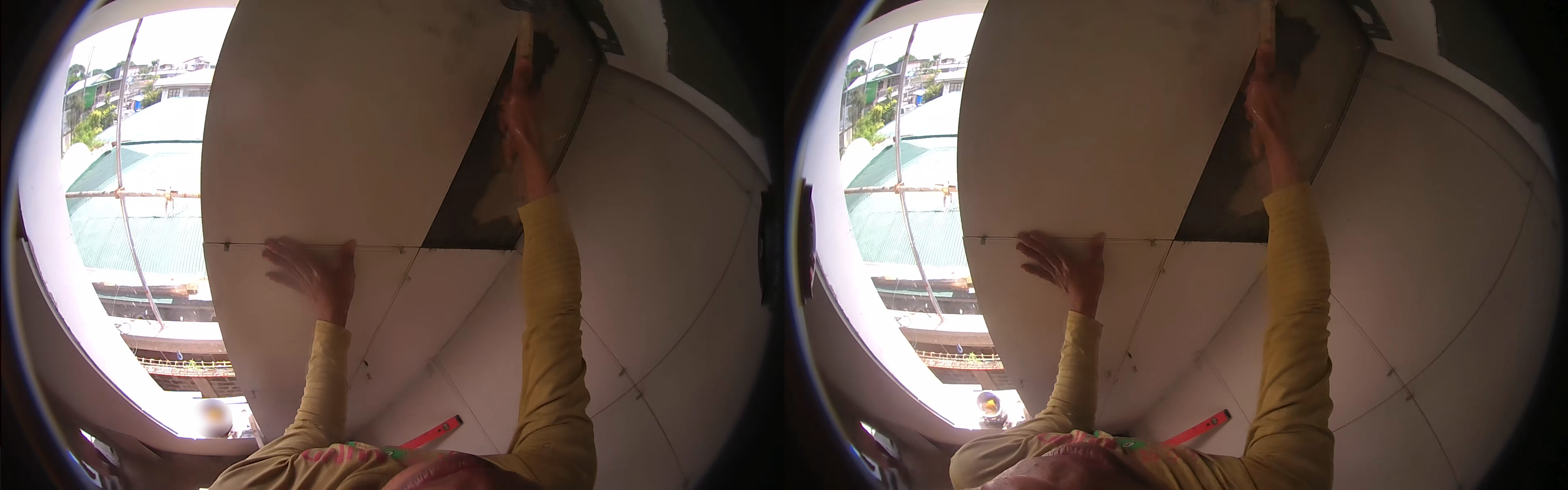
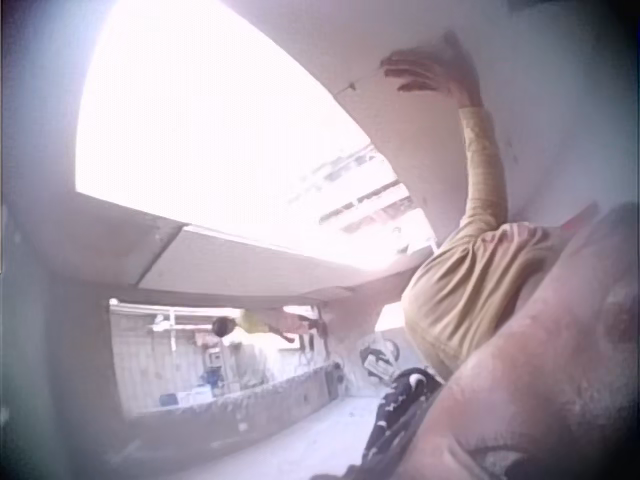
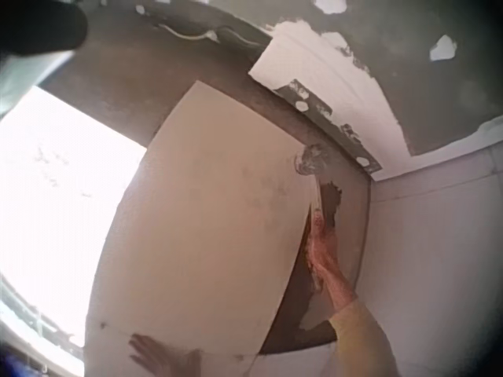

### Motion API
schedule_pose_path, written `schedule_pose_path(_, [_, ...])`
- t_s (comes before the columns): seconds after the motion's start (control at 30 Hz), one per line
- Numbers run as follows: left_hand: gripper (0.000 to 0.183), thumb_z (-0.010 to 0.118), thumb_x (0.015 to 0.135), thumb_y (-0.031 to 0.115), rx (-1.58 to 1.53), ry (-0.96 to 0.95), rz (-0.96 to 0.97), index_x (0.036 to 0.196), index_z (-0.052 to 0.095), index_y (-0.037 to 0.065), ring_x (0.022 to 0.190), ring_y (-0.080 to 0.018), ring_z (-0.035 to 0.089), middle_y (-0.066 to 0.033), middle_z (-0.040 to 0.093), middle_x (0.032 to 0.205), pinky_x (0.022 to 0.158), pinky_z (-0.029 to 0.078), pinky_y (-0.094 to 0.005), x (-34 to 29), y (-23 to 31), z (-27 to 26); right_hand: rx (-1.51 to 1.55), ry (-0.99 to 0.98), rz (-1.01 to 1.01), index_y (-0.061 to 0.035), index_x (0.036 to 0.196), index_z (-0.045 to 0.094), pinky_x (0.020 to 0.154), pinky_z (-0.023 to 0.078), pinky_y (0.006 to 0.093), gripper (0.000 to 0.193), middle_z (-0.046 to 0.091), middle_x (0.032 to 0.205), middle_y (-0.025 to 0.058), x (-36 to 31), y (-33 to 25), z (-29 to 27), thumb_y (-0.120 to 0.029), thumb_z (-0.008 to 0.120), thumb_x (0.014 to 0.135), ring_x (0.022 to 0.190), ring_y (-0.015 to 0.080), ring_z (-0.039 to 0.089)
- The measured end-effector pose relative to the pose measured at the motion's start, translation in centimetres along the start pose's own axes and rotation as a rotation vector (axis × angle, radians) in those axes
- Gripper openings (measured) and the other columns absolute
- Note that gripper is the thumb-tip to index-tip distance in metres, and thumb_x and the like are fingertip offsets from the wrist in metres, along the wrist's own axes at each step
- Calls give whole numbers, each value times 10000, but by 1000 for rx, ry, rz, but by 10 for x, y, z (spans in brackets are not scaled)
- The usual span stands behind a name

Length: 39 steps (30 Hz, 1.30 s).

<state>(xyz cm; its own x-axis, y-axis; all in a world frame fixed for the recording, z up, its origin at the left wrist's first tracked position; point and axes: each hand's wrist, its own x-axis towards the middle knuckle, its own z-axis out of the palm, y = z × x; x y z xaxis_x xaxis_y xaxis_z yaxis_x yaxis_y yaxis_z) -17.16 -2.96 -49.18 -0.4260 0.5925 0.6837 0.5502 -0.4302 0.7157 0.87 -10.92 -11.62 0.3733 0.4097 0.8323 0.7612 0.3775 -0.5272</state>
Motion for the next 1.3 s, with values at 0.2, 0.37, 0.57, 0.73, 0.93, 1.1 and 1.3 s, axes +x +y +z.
schedule_pose_path(0.2, [1322, 681, 813, 704, -61, -6, -34, 1553, -77, -87, 1515, -485, -130, -328, -75, 1632, 1145, -67, -714, 7, 2, -9, 160, -86, -16, -132, 757, 441, 403, 305, 268, 674, 358, 575, -53, -41, -18, 13, -783, 421, 931, 439, 61, 363])
schedule_pose_path(0.37, [1303, 667, 827, 702, -58, -6, -16, 1551, -73, -89, 1515, -492, -116, -330, -66, 1631, 1147, -77, -704, 9, 9, -8, -21, -161, -302, -90, 778, 452, 419, 335, 274, 634, 374, 595, -35, -53, -34, 45, -687, 430, 991, 462, 69, 380])
schedule_pose_path(0.57, [1260, 689, 871, 608, -85, 16, 7, 1542, -128, -79, 1495, -505, -189, -342, -110, 1621, 1125, -136, -702, 17, -1, -18, 97, 109, -825, -14, 735, 488, 560, 418, 336, 644, 464, 606, 51, -58, -87, 73, -583, 443, 1034, 562, 169, 475])
schedule_pose_path(0.73, [1261, 656, 857, 669, -112, -125, -57, 1540, -64, -110, 1506, -493, -157, -335, -85, 1624, 1149, -125, -679, 9, 10, -23, -442, -117, -399, -21, 707, 468, 552, 432, 335, 667, 479, 601, 63, -15, -106, 61, -611, 451, 1016, 534, 185, 460])
schedule_pose_path(0.93, [1249, 698, 859, 609, -110, -137, -87, 1534, -60, -119, 1505, -487, -168, -334, -83, 1624, 1147, -130, -679, 21, 12, -36, -18, 23, -690, -19, 703, 470, 586, 442, 328, 692, 502, 663, 82, -16, -87, 73, -643, 462, 1001, 617, 161, 516])
schedule_pose_path(1.1, [1249, 682, 857, 632, -83, -124, -95, 1537, -49, -118, 1508, -490, -153, -332, -76, 1626, 1146, -128, -682, 23, 9, -27, 11, -150, -141, -4, 735, 462, 531, 413, 340, 725, 424, 596, 49, -45, -151, 73, -663, 370, 1021, 542, 161, 464])
schedule_pose_path(1.3, [1255, 691, 848, 635, -116, -87, -46, 1543, -42, -109, 1511, -495, -129, -332, -63, 1628, 1143, -117, -691, 16, 11, -28, -306, -227, -610, 12, 700, 467, 525, 407, 375, 713, 426, 571, 75, -29, -111, 103, -618, 410, 1030, 513, 164, 450])
